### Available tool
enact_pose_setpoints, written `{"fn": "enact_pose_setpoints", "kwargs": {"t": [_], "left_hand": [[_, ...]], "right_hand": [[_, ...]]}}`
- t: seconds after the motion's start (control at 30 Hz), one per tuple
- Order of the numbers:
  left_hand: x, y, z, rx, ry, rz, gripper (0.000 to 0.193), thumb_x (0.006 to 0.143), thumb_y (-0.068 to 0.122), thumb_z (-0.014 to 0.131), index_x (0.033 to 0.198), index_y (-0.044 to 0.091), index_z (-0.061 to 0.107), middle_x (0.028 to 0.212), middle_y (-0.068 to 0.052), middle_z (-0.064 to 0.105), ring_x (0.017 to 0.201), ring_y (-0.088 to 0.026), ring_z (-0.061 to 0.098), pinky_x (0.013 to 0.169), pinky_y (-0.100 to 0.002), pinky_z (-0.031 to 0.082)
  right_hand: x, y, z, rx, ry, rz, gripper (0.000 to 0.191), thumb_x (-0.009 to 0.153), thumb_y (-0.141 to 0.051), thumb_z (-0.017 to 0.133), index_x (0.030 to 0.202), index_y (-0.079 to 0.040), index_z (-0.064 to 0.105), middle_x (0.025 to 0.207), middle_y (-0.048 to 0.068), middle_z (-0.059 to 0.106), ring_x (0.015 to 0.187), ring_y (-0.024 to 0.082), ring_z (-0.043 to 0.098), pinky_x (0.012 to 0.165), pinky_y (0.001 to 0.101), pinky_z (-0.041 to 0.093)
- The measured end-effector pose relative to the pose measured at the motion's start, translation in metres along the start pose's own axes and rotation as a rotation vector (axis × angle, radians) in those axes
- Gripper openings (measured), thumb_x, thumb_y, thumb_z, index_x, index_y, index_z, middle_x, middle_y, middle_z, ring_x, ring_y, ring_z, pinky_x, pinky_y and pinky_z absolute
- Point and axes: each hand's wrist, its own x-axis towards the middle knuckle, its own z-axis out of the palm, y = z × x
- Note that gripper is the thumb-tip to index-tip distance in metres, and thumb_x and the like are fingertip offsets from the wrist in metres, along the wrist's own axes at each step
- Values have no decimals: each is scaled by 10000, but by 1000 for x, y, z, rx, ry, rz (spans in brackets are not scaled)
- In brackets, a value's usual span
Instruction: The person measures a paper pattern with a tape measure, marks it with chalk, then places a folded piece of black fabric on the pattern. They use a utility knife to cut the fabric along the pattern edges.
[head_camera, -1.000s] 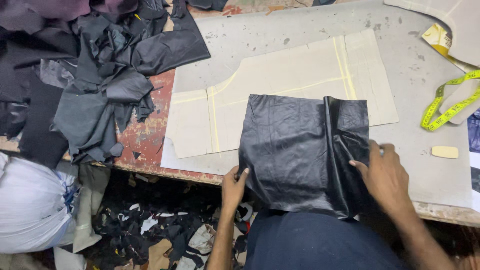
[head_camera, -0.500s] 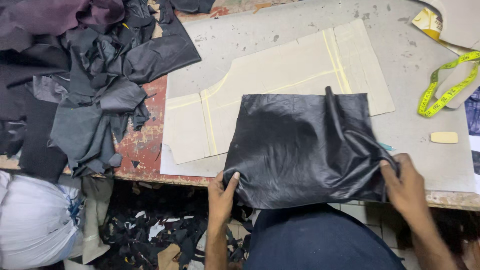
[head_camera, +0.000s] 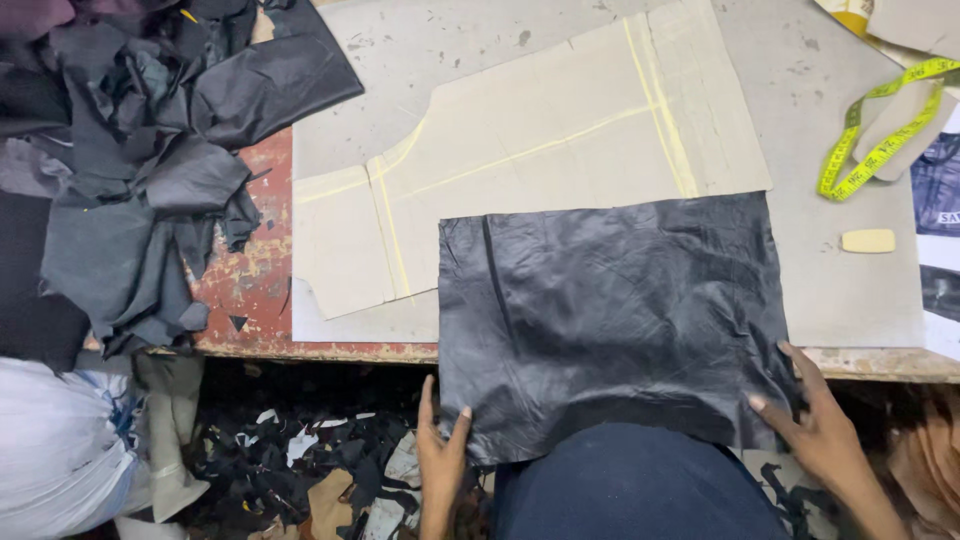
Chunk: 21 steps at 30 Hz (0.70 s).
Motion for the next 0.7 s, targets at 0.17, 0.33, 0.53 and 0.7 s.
{"fn": "enact_pose_setpoints", "kwargs": {"t": [0.17, 0.33, 0.53, 0.7], "left_hand": [[15, 30, -10, -252, -159, -284, 607, 871, 29, 677, 1454, 62, 510, 1397, -136, 613, 1216, -182, 649, 1052, -345, 501], [87, 44, 12, -497, -152, -372, 383, 1035, 145, 651, 1389, 1, 681, 1091, -122, 568, 912, -230, 555, 802, -379, 526], [193, 67, 63, -616, -269, -317, 539, 1003, 274, 569, 1375, -100, 457, 1151, -244, 696, 1003, -292, 741, 873, -354, 653], [197, 61, 62, 3, -214, -77, 635, 906, 258, 742, 1408, -39, 491, 992, -283, 706, 705, -336, 652, 614, -414, 508]], "right_hand": [[6, 34, -35, 250, -345, 493, 538, 1013, -152, 682, 1545, -227, 642, 699, 268, 595, 525, 300, 513, 468, 411, 436], [74, -22, -50, 875, -16, 200, 307, 1115, -165, 642, 1169, 138, 643, 974, 96, 662, 743, 113, 565, 651, 215, 484], [157, -85, -33, 866, -124, 197, 450, 1027, -242, 605, 1360, 54, 547, 1213, 140, 709, 879, 151, 706, 753, 245, 591], [163, -70, -22, 417, 19, 37, 638, 971, -180, 724, 1460, 75, 402, 1049, 158, 748, 686, 189, 614, 586, 297, 483]]}}
